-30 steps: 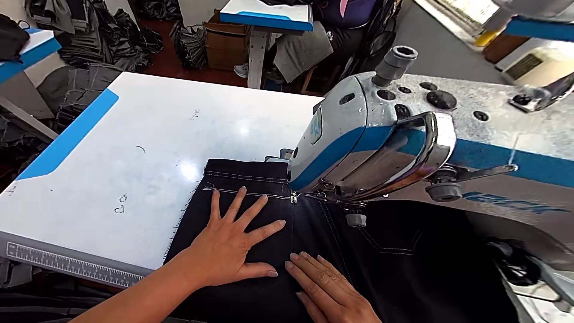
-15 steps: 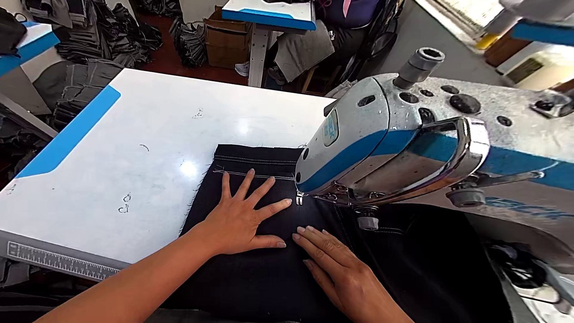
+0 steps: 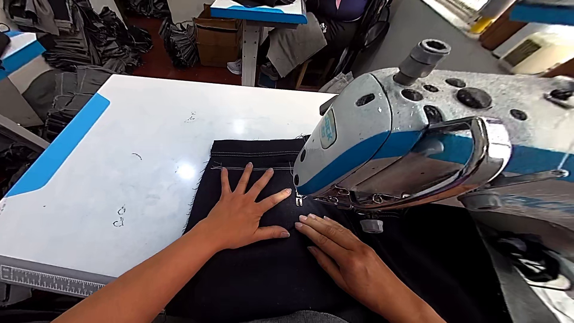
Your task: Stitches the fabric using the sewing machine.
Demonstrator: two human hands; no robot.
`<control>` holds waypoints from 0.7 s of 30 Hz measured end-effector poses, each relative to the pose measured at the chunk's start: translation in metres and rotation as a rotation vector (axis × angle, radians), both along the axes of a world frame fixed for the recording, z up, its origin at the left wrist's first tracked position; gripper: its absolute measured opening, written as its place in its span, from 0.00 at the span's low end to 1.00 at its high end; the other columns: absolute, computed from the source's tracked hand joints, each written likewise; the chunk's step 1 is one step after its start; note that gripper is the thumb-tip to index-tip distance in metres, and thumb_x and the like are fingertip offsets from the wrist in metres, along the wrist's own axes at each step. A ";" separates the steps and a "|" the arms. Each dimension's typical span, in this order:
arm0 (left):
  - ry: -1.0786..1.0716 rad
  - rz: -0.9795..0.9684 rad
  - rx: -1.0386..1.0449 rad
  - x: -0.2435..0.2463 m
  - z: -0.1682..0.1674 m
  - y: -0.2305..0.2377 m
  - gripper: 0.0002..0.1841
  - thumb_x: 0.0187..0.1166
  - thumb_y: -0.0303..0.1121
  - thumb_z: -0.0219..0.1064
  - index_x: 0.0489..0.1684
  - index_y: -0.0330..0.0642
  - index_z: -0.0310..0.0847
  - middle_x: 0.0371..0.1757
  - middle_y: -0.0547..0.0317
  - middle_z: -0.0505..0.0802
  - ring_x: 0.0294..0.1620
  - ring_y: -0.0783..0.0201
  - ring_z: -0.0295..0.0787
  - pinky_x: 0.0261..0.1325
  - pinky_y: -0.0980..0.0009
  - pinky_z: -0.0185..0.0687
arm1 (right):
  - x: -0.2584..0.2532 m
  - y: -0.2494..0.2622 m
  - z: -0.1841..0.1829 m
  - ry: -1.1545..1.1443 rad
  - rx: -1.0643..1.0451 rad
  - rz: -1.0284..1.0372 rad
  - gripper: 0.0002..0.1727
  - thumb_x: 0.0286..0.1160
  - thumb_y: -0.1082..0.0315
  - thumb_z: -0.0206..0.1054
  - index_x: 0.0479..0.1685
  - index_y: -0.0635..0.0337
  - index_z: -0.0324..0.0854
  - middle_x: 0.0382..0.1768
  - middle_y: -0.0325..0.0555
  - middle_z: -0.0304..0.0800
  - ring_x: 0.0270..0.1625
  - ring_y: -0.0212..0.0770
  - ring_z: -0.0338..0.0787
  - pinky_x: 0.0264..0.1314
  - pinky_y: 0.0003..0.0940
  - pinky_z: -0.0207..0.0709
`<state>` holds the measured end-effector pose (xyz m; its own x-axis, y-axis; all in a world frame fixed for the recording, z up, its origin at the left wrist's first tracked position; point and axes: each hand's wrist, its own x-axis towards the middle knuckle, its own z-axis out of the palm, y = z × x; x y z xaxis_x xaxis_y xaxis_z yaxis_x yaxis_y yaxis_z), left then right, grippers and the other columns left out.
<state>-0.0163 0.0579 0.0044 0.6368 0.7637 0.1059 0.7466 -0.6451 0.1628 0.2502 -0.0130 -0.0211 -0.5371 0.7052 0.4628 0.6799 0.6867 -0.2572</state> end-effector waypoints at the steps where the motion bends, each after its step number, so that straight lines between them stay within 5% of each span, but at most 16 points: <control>1: -0.006 -0.001 0.013 0.000 -0.001 0.001 0.43 0.71 0.81 0.41 0.90 0.80 0.60 0.95 0.50 0.59 0.93 0.26 0.39 0.73 0.10 0.26 | 0.000 0.002 0.000 0.000 0.005 -0.001 0.22 0.90 0.58 0.53 0.70 0.51 0.87 0.73 0.39 0.88 0.81 0.38 0.80 0.85 0.36 0.70; 21: 0.006 0.027 -0.021 0.004 0.005 0.022 0.42 0.73 0.80 0.42 0.90 0.79 0.60 0.95 0.51 0.58 0.94 0.28 0.38 0.74 0.11 0.25 | 0.010 0.027 0.005 0.067 0.044 0.029 0.17 0.83 0.67 0.58 0.57 0.55 0.93 0.62 0.45 0.94 0.69 0.39 0.89 0.74 0.30 0.79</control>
